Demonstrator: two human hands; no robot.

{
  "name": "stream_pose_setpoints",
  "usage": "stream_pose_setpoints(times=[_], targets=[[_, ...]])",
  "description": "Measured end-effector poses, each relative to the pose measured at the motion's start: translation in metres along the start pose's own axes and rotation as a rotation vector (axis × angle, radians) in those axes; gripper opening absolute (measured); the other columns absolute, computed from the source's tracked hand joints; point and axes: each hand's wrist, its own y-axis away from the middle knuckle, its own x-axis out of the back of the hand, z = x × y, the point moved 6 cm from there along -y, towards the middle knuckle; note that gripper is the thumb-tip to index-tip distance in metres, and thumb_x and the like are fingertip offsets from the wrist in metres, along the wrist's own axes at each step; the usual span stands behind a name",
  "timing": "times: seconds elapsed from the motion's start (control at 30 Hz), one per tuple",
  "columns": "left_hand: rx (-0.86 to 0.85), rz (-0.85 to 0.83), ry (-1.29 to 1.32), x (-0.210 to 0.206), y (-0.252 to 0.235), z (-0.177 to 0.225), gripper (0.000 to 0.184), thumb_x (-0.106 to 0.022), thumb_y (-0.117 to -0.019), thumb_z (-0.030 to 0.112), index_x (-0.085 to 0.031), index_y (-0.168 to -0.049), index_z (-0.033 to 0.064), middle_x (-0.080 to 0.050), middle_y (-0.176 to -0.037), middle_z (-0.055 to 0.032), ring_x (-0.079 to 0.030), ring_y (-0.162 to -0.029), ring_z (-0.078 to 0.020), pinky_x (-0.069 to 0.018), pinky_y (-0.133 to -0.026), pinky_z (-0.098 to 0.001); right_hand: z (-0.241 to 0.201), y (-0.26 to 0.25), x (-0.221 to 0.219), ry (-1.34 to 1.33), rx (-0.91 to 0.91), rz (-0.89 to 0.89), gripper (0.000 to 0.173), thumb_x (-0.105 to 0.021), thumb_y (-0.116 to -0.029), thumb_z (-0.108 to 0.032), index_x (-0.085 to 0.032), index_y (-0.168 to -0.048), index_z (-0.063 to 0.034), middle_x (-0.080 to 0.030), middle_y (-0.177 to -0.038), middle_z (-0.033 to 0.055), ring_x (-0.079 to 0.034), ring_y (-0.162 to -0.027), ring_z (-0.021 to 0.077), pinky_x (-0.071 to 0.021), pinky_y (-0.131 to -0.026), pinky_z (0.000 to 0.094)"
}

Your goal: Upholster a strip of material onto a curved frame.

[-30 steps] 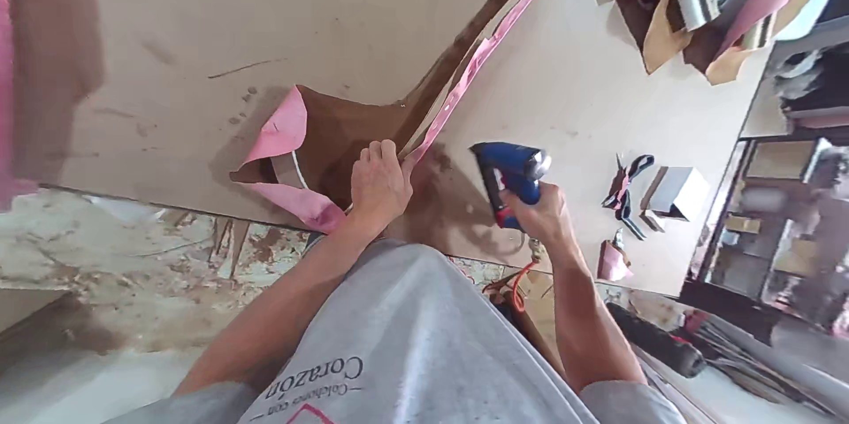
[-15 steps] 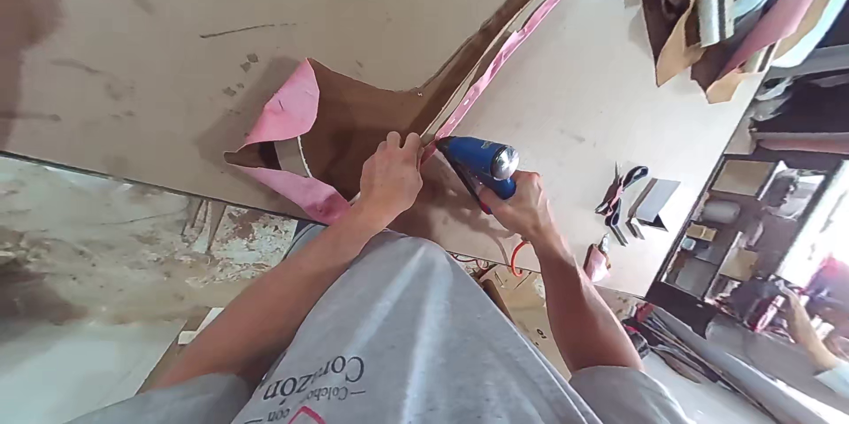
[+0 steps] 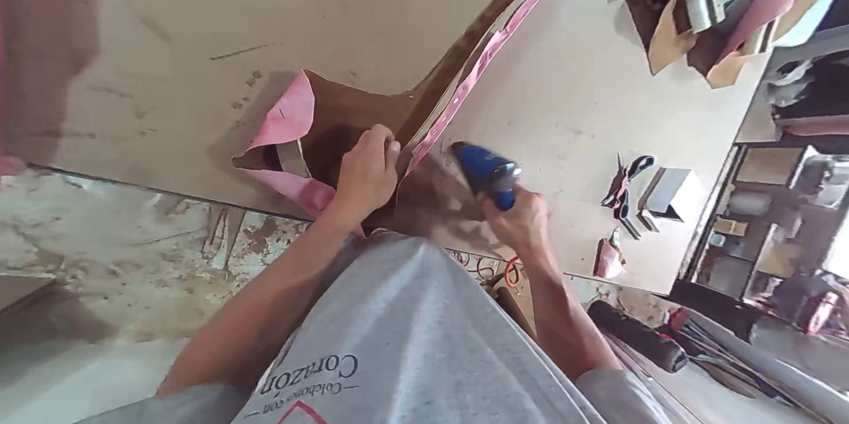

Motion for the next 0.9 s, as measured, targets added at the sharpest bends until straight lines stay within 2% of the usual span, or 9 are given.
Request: stream_pose_setpoints(times=[0.1,0.2,0.37,0.53,0.6,0.67,0.73,0.77,0.9], targets=[[-0.022,0.094,-0.3,-0.01,0.038,0.007,0.06,-0.059,-0.0957,0.051,-0.061,-0.125,-0.0013,-0.061,-0.131,-0.0257,-0.063,-0.116,-0.0432,-0.0504,-0.092,-0.0624,0.055,-0.013,0.014,0.053,-0.227,0.093,0.054,-0.061,-0.0963,-0.044,-0.061,-0.136,-0.007,-0.072,-0.097,0.0198,-0.071,-0.092,0.0391,-0.0528,-0.081,0.0634],[-0.085,0.1,-0.559,-0.041,0.05,0.01,0.055,-0.067,-0.0921,0.043,-0.061,-0.127,0.0009,-0.058,-0.138,-0.0265,-0.059,-0.122,-0.048,-0.0474,-0.092,-0.0666,0.105,-0.036,0.009,-0.011,-0.318,0.158,0.069,-0.061,-0.0947,-0.038,-0.043,-0.154,-0.0076,-0.069,-0.117,0.027,-0.067,-0.107,0.046,-0.049,-0.091,0.0682],[-0.086,0.15,-0.584,-0.035,0.053,0.009,0.031,-0.055,-0.1026,0.022,-0.063,-0.126,0.0028,-0.066,-0.125,-0.0253,-0.065,-0.112,-0.0464,-0.0513,-0.092,-0.0608,0.143,-0.025,0.017,-0.194,-0.342,0.153,0.062,-0.067,-0.0867,-0.04,-0.06,-0.14,-0.0098,-0.072,-0.107,0.0185,-0.069,-0.099,0.0363,-0.0511,-0.086,0.0635],[-0.166,0.211,-0.357,-0.017,0.061,0.033,0.049,-0.06,-0.0986,0.04,-0.062,-0.13,0.0025,-0.055,-0.148,-0.0185,-0.054,-0.135,-0.0374,-0.0429,-0.11,-0.0584,0.145,0.051,0.018,-0.676,-0.228,-0.065,0.029,-0.065,-0.0836,-0.027,-0.067,-0.103,-0.006,-0.068,-0.074,-0.0005,-0.067,-0.062,0.0129,-0.06,-0.06,0.0384],[-0.248,0.324,-0.197,-0.017,0.068,0.054,0.051,-0.06,-0.0978,0.043,-0.061,-0.128,0.0021,-0.06,-0.142,-0.0166,-0.059,-0.13,-0.0302,-0.0495,-0.106,-0.0506,0.133,0.077,0.013,-0.746,-0.173,-0.096,0.028,-0.068,-0.0872,-0.034,-0.07,-0.099,-0.0077,-0.068,-0.069,-0.0031,-0.066,-0.058,0.0105,-0.0599,-0.057,0.0355],[-0.245,0.336,-0.11,-0.026,0.077,0.068,0.041,-0.056,-0.1012,0.034,-0.064,-0.123,0.0006,-0.068,-0.122,-0.0161,-0.067,-0.11,-0.0253,-0.0573,-0.093,-0.0443,0.129,0.098,0.012,-0.687,-0.215,-0.102,0.028,-0.068,-0.0863,-0.038,-0.072,-0.096,-0.0126,-0.068,-0.069,-0.0044,-0.065,-0.058,0.0096,-0.0584,-0.056,0.036],[-0.159,0.117,-0.056,-0.048,0.084,0.072,0.033,-0.053,-0.1025,0.026,-0.067,-0.117,0.0005,-0.071,-0.101,-0.0151,-0.069,-0.088,-0.0246,-0.0585,-0.079,-0.0471,0.134,0.116,0.016,-0.667,-0.255,-0.024,0.028,-0.068,-0.0851,-0.039,-0.071,-0.097,-0.0144,-0.068,-0.072,-0.0049,-0.066,-0.06,0.0087,-0.0587,-0.057,0.0357],[-0.104,-0.098,-0.02,-0.069,0.086,0.073,0.032,-0.052,-0.1028,0.027,-0.069,-0.117,0.0037,-0.072,-0.1,-0.0135,-0.07,-0.088,-0.0248,-0.0589,-0.081,-0.0499,0.136,0.126,0.018,-0.707,-0.274,0.056,0.028,-0.069,-0.0855,-0.038,-0.071,-0.099,-0.0135,-0.069,-0.074,-0.0048,-0.067,-0.061,0.0084,-0.0599,-0.058,0.0345],[-0.054,-0.836,0.308,-0.186,0.119,0.107,0.041,-0.048,-0.1083,0.035,-0.07,-0.127,0.0051,-0.071,-0.127,-0.0099,-0.066,-0.12,-0.0182,-0.0516,-0.107,-0.0445,0.112,0.181,0.046,-0.91,-0.227,0.778,0.021,-0.071,-0.0887,-0.019,-0.065,-0.1,-0.0028,-0.07,-0.076,-0.0032,-0.069,-0.064,0.008,-0.0624,-0.061,0.03]])
